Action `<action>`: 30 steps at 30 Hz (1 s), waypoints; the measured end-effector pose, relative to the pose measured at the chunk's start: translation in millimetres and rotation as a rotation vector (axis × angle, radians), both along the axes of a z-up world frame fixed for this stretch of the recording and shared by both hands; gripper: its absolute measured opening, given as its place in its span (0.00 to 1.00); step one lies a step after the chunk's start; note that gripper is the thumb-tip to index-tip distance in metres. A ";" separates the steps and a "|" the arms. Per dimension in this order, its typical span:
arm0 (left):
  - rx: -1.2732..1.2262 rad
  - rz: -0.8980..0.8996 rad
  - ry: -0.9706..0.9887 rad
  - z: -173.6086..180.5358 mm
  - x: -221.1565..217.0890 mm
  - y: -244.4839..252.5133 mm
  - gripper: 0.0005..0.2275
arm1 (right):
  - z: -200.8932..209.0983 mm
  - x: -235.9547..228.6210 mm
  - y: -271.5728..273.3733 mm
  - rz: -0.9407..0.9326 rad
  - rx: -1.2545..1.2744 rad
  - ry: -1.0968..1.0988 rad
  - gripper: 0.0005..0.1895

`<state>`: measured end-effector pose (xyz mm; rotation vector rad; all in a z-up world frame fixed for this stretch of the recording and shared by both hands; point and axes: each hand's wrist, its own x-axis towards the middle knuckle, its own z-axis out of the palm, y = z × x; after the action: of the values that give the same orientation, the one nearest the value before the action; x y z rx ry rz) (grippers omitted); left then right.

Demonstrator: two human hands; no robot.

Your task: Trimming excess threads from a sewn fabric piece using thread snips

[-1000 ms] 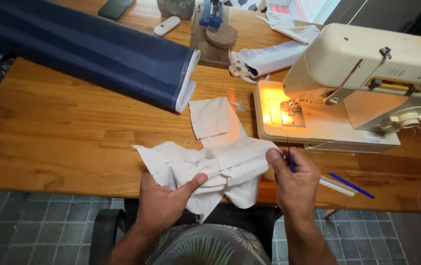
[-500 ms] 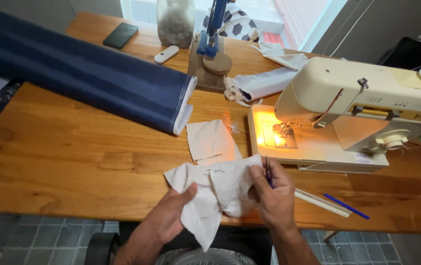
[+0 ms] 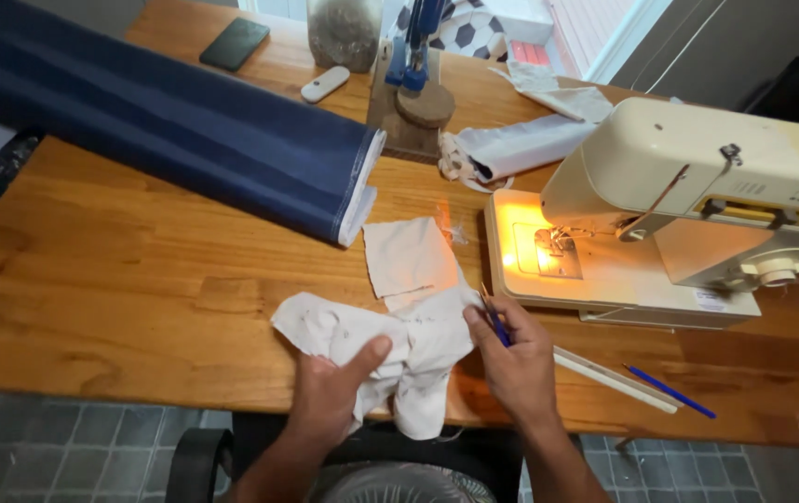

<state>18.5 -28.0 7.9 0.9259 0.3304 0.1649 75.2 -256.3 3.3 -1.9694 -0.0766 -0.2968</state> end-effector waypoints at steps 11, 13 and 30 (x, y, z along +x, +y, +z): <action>0.448 0.025 0.309 10.8 -10.8 9.1 0.19 | 46.0 -81.3 26.8 -0.020 -0.094 0.078 0.20; 0.375 0.019 0.440 18.5 -13.0 5.4 0.20 | 47.4 -96.7 27.6 0.067 -0.099 0.089 0.19; 0.853 0.157 -0.248 5.7 -40.4 -0.3 0.12 | 50.4 -108.4 55.8 0.364 0.477 0.583 0.26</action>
<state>-21.8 -28.3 13.5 1.7019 0.0883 0.5898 -33.2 -200.5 53.8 -1.4638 0.0144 0.4623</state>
